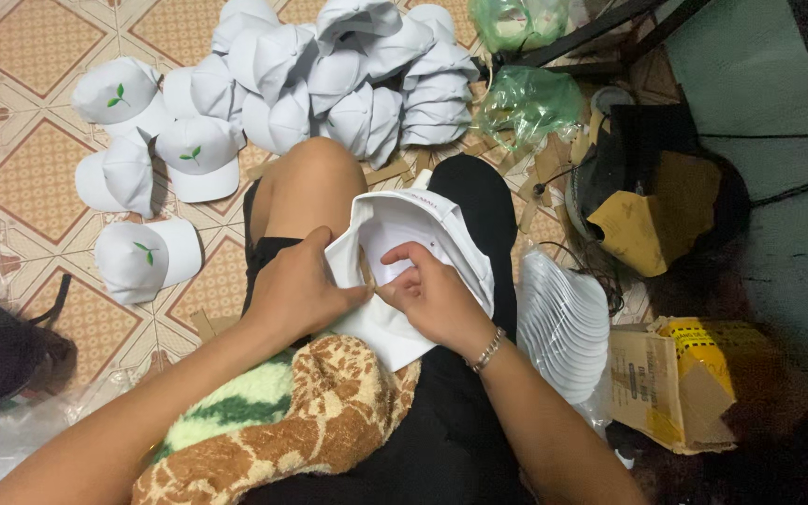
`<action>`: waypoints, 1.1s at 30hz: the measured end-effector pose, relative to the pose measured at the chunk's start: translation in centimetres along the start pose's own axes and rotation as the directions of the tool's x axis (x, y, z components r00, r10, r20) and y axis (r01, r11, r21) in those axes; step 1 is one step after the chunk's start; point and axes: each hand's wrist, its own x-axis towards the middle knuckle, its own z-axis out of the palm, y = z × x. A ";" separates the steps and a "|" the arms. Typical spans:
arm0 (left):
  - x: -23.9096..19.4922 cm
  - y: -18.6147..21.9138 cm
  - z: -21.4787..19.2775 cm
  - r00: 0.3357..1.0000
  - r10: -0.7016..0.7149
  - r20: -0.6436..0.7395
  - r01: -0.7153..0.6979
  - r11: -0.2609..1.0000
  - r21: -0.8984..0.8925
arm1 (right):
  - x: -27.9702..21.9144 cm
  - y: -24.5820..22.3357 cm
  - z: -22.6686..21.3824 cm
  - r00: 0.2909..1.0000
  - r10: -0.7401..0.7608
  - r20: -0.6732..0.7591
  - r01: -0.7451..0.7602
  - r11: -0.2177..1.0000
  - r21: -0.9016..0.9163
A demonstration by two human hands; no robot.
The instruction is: The person sits on the floor and finishes white baseball caps by spraying them, wiping the surface with a cloth, and drying the logo with a hair dryer. The person handles each cap one at a time, repeating the sequence across multiple units.
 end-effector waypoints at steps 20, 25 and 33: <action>0.3 -0.9 3.8 0.745 0.116 -0.657 -0.591 0.571 -0.570 | -2.3 0.1 2.4 0.343 -0.309 -0.887 0.580 0.813 -0.059; 0.6 -0.2 4.8 0.749 0.113 -0.653 -0.598 0.542 -0.591 | 0.8 0.4 2.6 0.762 0.092 -0.641 0.459 0.621 0.635; 1.4 -1.1 5.9 0.884 0.156 -0.440 -0.444 0.576 -0.687 | 2.4 1.3 2.4 0.579 0.302 -0.758 0.401 0.703 0.587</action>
